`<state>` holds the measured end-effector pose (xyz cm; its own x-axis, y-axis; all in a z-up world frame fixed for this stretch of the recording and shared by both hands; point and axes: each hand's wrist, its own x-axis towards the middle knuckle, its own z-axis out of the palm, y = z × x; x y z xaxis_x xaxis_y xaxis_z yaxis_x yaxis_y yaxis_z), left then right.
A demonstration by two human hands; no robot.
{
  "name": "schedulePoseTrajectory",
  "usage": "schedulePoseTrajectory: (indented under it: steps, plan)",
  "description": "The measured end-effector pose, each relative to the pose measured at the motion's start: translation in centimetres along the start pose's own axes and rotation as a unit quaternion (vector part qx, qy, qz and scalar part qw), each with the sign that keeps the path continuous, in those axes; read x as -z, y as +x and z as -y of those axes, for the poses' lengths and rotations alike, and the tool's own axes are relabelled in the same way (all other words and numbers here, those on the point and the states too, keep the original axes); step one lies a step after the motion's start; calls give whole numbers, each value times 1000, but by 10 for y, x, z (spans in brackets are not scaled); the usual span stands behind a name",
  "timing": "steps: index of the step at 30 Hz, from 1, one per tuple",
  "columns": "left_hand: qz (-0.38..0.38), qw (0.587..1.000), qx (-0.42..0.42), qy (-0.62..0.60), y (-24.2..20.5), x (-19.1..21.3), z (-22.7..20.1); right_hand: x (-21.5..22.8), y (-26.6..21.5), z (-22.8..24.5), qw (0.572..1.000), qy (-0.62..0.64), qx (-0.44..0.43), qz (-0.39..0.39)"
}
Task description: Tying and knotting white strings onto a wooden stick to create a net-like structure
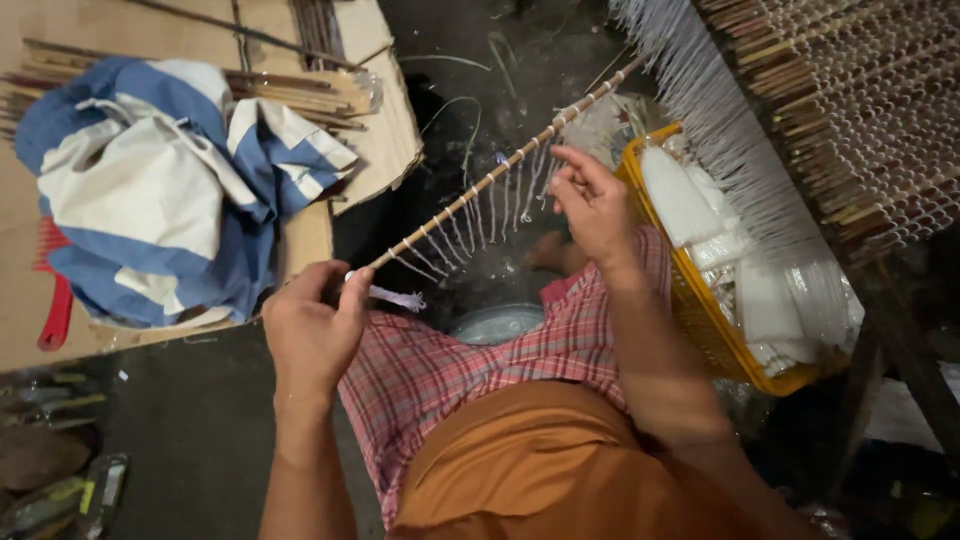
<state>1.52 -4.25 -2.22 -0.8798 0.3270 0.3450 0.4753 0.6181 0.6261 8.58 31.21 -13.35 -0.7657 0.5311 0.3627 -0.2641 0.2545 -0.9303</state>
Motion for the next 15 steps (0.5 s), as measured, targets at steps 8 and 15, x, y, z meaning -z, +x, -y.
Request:
schedulePoseTrajectory:
  steps: [8,15]
  plan:
    - [1,1000,15,23,-3,1,-3,-7,-12,5,1000,8,-5,5]
    - [9,999,4,35,-2,-5,6,-22,-22,21,998,6,5,62]
